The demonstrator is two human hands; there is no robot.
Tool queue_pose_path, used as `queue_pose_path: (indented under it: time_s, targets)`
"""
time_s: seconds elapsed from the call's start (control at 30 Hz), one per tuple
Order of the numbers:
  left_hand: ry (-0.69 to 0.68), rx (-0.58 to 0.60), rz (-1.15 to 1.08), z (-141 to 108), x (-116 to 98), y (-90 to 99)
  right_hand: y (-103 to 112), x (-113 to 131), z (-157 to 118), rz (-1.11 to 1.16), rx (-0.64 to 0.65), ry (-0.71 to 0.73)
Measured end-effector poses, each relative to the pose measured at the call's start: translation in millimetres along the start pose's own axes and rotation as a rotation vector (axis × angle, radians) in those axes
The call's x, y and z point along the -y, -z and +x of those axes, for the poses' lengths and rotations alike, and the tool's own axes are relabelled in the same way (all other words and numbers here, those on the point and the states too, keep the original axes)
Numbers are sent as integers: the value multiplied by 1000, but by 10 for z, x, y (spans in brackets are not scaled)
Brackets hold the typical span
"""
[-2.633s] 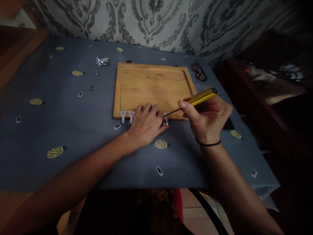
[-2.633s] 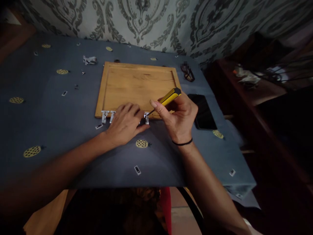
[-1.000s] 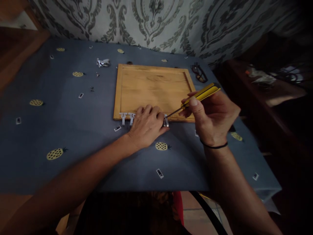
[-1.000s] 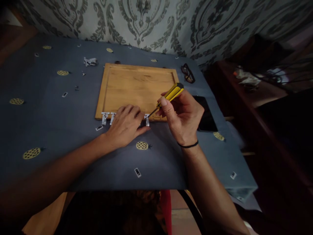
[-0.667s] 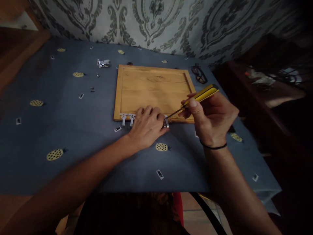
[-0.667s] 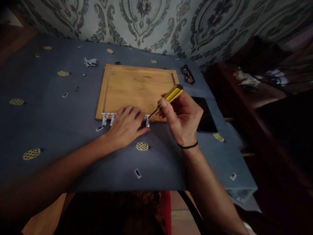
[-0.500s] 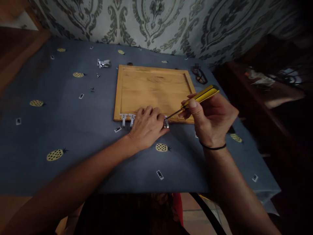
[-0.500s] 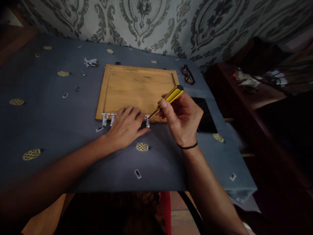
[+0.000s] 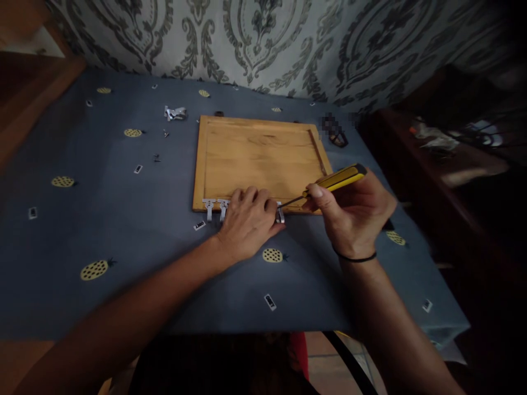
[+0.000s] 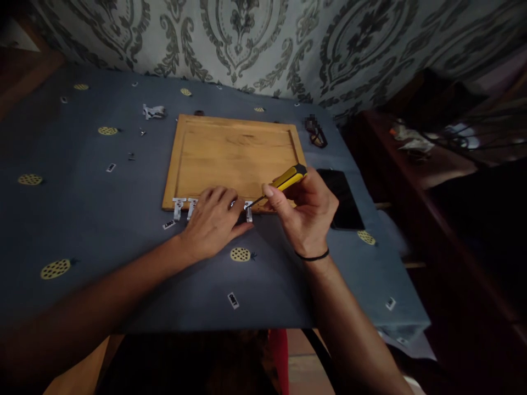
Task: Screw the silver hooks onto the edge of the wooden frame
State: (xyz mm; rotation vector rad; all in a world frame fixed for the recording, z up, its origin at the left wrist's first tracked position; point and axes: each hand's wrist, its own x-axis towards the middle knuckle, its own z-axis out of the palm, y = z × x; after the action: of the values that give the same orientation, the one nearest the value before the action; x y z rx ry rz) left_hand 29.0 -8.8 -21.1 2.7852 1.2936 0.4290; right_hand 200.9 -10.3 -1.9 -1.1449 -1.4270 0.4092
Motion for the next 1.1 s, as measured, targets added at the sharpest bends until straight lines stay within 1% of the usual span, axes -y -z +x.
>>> queue_pose_path:
  time_s: [0.13,0.23,0.3,0.47,0.63,0.73,0.9,1.1]
  targets:
    - [-3,12,-8,7,0,4,-5,1,-40,-47,-8,10]
    - [-4,-1,-11,8,3,-1,-3,3,-43,-21,7,-2]
    - [-3,-14,-9,5,6,-10,2,15,-35,0,32,-31]
    - [-10,-30,-3,-7,9,-23,27,67,-15,19,145,-104]
    - [1,15,1,-4,3,2,46,106,9,67,162,-137]
    - [0,18,-4,-3,4,13,40,118,25,98,174,-152]
    - [-7,5,-8,-5,10,12,4,103,20,83,130,-131]
    - [-2,3,10,-7,7,5,-36,25,-38,-69,17,-55]
